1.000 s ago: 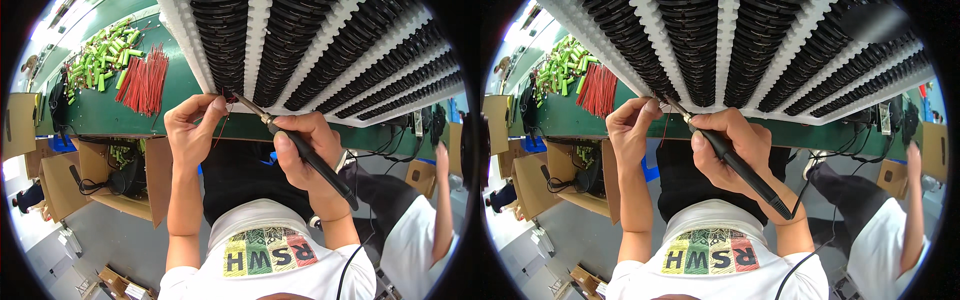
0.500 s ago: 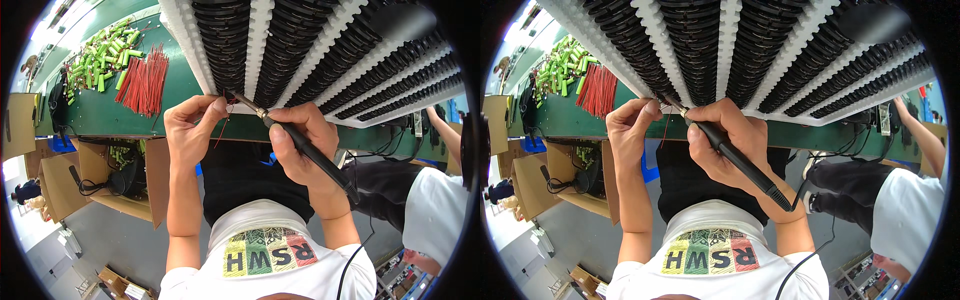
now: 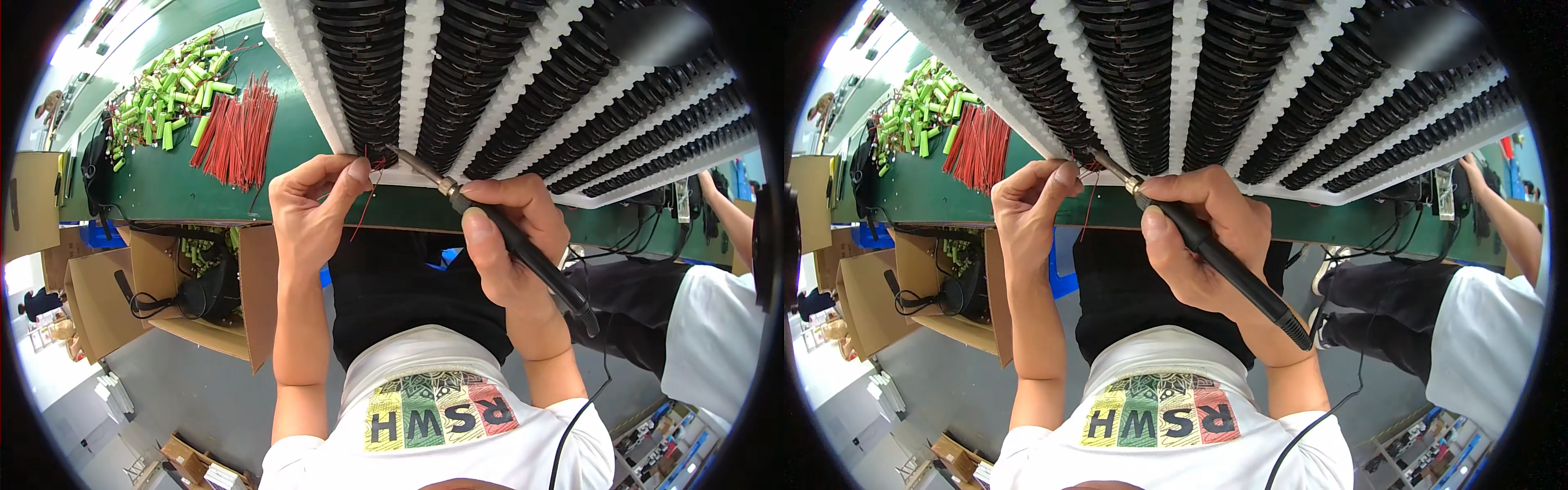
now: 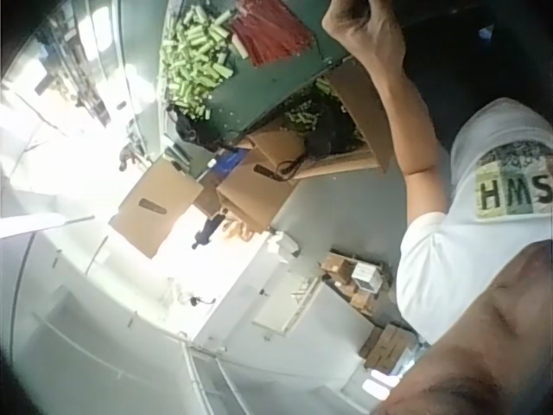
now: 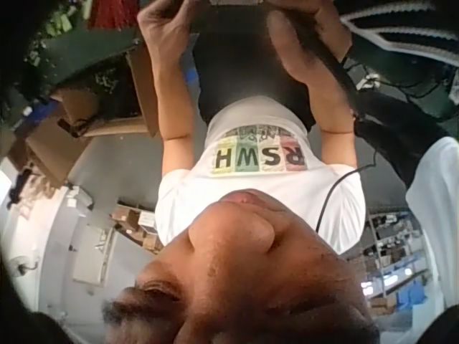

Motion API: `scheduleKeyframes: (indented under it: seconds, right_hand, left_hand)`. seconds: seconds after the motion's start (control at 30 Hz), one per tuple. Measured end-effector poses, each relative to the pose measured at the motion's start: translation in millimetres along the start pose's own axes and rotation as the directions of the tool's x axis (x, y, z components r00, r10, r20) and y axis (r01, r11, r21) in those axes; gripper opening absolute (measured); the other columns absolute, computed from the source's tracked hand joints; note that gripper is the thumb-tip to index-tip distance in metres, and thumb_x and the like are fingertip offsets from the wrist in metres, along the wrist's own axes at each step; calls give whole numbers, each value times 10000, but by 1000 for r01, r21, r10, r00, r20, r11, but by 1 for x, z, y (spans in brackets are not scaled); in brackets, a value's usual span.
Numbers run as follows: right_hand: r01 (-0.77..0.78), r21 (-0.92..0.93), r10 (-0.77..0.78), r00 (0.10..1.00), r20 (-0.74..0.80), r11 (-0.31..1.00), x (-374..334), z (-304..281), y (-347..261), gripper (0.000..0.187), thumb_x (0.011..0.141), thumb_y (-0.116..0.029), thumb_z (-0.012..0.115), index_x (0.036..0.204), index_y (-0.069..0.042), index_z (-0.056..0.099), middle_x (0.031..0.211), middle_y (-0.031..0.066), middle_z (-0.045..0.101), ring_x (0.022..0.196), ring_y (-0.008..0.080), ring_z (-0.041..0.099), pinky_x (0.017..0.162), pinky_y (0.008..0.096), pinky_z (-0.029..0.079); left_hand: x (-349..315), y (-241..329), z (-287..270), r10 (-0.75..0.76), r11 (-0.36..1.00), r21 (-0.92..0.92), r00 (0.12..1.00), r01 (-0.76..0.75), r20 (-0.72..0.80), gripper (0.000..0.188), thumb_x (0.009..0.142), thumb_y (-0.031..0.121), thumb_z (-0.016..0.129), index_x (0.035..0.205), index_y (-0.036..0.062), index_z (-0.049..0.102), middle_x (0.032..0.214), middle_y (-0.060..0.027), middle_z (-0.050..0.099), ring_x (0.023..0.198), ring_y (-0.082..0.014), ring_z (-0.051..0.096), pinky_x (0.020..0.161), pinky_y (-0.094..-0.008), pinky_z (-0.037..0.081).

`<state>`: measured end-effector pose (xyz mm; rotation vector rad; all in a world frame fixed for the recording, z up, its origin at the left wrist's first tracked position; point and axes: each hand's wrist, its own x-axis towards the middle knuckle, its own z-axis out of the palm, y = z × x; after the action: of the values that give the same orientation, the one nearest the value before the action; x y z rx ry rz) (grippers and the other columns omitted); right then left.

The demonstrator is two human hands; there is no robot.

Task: Soldering red wires to the electrical terminals of a large grid-like plastic component on a production line.

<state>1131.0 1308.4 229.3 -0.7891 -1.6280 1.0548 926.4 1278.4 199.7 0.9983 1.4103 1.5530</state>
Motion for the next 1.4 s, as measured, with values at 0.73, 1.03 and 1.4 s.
scheduleKeyframes:
  seconds: [0.73, 1.03, 1.4]
  right_hand:
    - [-13, 5, 13, 1000, -24, 1000, -3, -1, 4, 159, 830, -45, 696, 982, -29, 653, 532, -66, 474, 439, 55, 364, 439, 192, 292]
    - [-49, -43, 49, 999, 2, 998, 2, -1, 2, 142, 825, -55, 695, 961, -39, 655, 528, -65, 473, 437, 61, 366, 437, 197, 301]
    - [-50, -72, 53, 998, 44, 996, 9, -1, 1, 135, 817, -52, 693, 948, -41, 659, 528, -61, 483, 440, 64, 375, 437, 200, 306]
  left_hand:
    - [2, 19, 11, 192, 888, 419, 981, -189, 37, 52, 837, -7, 715, 837, -58, 709, 655, -19, 635, 563, -70, 505, 538, -192, 405]
    - [3, 18, 10, 139, 929, 344, 990, -134, 10, 44, 836, -24, 695, 833, -64, 711, 644, -13, 630, 557, -67, 496, 531, -193, 400]
    - [5, 20, 8, 102, 946, 308, 995, -103, 20, 54, 841, -19, 692, 829, -65, 717, 626, -6, 623, 552, -55, 484, 515, -178, 377]
